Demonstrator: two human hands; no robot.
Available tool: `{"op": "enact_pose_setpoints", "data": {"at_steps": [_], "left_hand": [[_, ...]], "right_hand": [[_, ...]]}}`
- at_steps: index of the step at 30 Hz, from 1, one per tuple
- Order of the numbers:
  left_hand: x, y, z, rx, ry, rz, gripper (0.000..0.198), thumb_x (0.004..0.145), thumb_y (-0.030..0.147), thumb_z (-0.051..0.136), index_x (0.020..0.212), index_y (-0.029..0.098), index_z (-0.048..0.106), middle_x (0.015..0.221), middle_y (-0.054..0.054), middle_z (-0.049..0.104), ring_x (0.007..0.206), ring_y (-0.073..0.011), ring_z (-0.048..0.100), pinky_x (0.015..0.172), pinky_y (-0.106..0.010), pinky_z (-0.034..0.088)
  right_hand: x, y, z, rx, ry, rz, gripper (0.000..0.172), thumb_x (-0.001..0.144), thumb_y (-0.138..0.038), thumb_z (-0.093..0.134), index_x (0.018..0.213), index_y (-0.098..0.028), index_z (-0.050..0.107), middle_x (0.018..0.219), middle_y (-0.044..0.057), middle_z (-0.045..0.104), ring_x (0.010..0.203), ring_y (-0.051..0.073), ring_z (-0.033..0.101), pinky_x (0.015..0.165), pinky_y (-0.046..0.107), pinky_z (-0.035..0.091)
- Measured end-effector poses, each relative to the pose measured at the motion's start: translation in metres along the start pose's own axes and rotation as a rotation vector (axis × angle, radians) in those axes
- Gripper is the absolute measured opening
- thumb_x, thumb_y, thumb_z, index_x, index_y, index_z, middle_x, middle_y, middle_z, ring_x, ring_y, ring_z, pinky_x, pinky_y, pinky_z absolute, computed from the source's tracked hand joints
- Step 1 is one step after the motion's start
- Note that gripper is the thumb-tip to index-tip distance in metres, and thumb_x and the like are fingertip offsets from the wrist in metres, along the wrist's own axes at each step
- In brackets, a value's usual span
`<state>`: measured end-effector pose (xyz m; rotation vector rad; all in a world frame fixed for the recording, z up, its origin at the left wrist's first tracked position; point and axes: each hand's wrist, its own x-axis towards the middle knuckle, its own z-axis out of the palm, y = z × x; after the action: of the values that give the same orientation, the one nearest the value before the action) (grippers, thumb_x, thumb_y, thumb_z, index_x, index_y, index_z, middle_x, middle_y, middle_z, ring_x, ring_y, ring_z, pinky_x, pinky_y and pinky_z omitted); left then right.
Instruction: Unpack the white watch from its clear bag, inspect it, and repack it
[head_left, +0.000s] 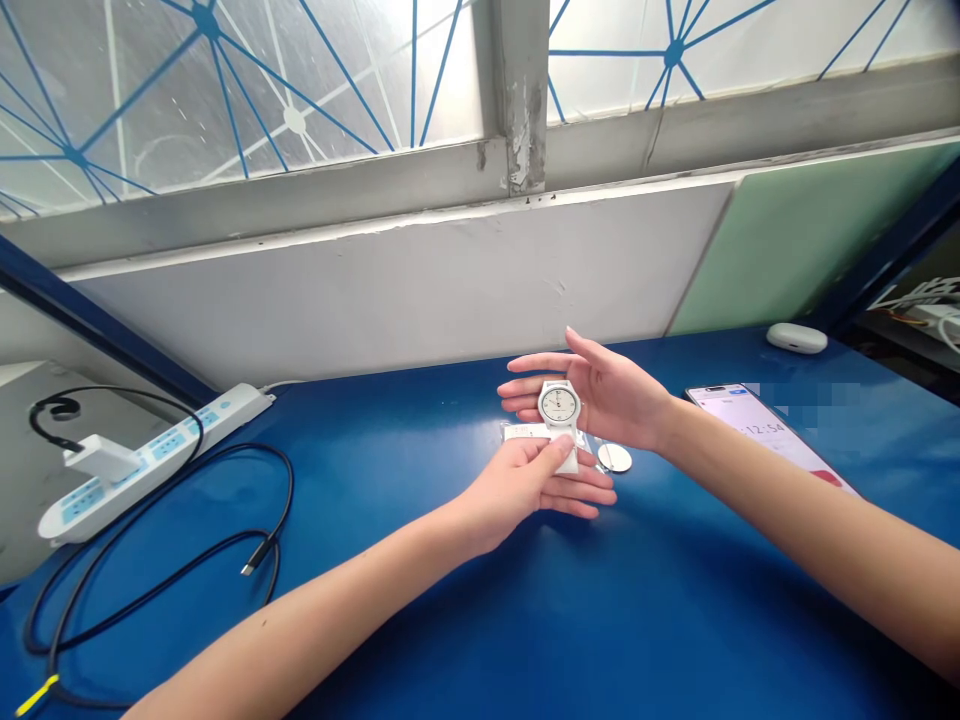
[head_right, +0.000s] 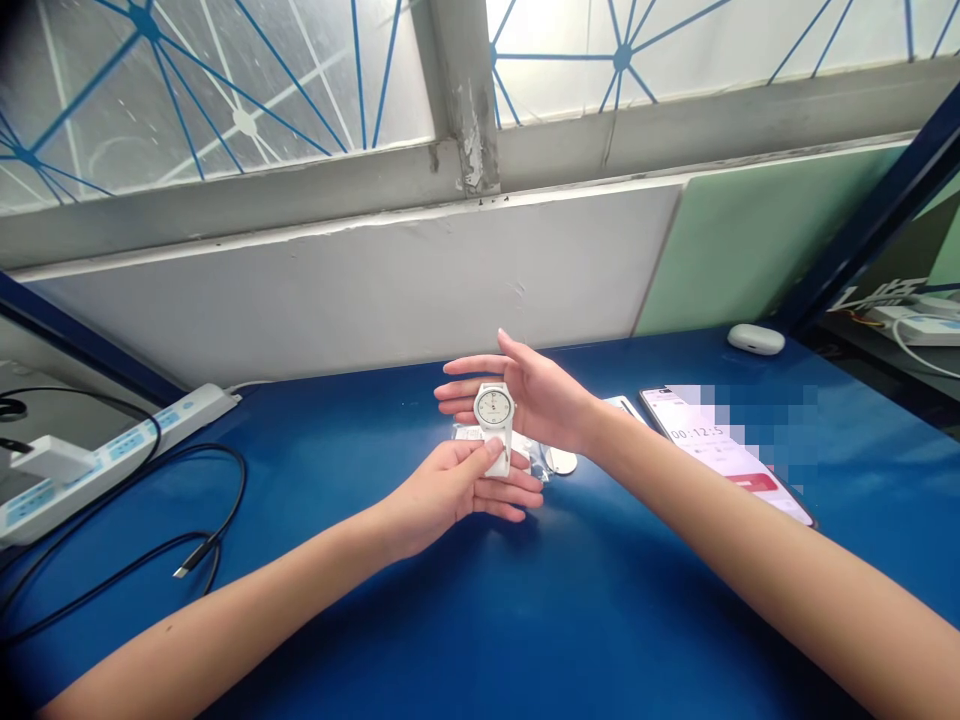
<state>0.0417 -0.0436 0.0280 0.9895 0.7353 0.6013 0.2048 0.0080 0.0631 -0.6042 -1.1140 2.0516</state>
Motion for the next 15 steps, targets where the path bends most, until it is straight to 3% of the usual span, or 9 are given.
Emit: {"op": "enact_pose_setpoints", "data": {"at_steps": [9,12,15], "left_hand": [[0.0029,0.0019,-0.0039,-0.06,0.033,0.001,0.035,0.096,0.043,0.059,0.1,0.009,0.067,0.098,-0.018,0.074,0.091,-0.0251,0.073,0.085,-0.037,0.056],[0.0033,0.0025,-0.0034,-0.072,0.05,0.002,0.035,0.095,0.042,0.059,0.101,0.009,0.067,0.098,-0.018,0.074,0.092,-0.0255,0.073,0.087,-0.038,0.055],[0.0025,0.007,-0.0026,-0.029,0.093,-0.003,0.036,0.094,0.044,0.06,0.097,0.009,0.068,0.097,-0.018,0.074,0.089,-0.0258,0.073,0.084,-0.039,0.056]], "right_hand": [[0.0004,-0.0007,-0.0032,0.069,0.093,0.012,0.057,0.099,-0.056,0.031,0.11,-0.015,0.07,0.108,0.013,0.074,0.098,0.024,0.07,0.095,0.04,0.05],[0.0006,0.0002,-0.0035,0.014,0.093,-0.008,0.056,0.098,-0.057,0.034,0.105,-0.016,0.072,0.105,0.012,0.075,0.097,0.024,0.07,0.094,0.04,0.051],[0.0021,0.0039,-0.0027,-0.143,0.149,-0.053,0.043,0.095,-0.053,0.049,0.103,-0.018,0.073,0.105,0.011,0.074,0.096,0.024,0.069,0.09,0.038,0.053]]}}
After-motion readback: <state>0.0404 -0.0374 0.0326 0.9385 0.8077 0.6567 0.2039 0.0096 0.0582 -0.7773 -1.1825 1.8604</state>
